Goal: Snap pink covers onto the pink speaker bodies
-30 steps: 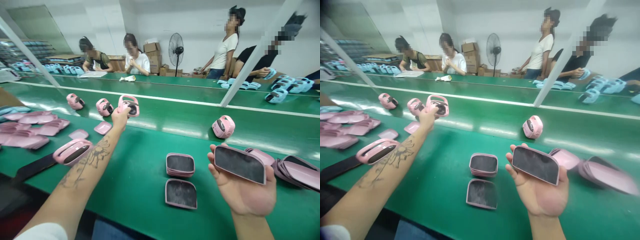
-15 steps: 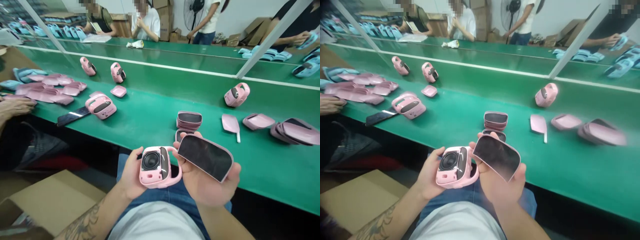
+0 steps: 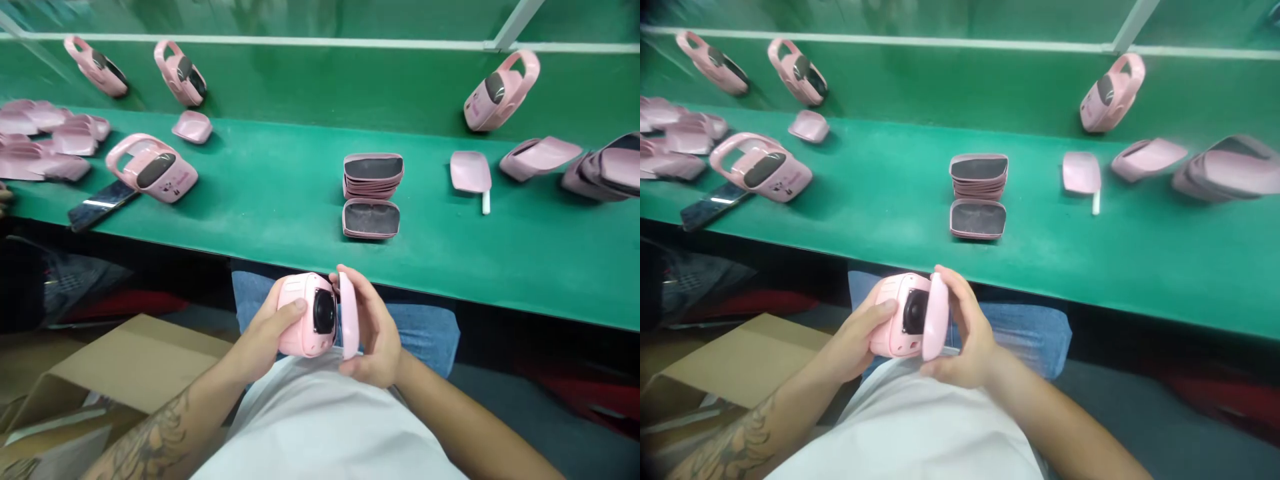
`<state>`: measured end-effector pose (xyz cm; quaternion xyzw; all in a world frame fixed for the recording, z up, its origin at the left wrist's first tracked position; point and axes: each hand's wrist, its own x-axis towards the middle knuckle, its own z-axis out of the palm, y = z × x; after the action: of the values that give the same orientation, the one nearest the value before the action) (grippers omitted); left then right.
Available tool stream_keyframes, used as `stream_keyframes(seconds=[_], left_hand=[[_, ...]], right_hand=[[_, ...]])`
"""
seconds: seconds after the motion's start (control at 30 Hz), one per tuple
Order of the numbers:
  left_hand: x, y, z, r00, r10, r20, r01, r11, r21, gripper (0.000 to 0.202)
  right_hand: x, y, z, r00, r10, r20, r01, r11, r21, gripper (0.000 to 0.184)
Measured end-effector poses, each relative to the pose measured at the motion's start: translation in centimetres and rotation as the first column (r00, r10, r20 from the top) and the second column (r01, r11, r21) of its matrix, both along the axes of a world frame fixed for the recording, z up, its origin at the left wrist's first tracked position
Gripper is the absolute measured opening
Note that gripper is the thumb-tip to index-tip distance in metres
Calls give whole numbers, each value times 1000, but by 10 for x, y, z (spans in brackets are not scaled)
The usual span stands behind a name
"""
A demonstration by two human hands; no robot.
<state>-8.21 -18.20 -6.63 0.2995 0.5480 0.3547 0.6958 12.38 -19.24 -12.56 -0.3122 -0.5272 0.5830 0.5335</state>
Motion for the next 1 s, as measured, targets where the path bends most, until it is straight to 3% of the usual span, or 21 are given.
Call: stream_keyframes(seconds=[0.1, 0.2, 0.63, 1.0], left_hand=[[-1, 1, -2, 997, -66, -30, 67, 997, 44, 59], [1, 2, -2, 993, -105, -63, 109, 992, 66, 62], [8, -6, -5, 985, -169, -37, 170, 985, 6, 87], [13, -15, -3, 983, -175, -64, 177, 984, 24, 71]], right_hand=[[10, 7, -8, 954, 27, 299, -110, 958, 266, 122], [17, 12, -6, 910, 26, 413, -178, 925, 334, 125], [27, -1, 10, 826, 121, 550, -290, 929, 231, 118], [30, -15, 19, 781, 142, 608, -313, 932, 185, 114]])
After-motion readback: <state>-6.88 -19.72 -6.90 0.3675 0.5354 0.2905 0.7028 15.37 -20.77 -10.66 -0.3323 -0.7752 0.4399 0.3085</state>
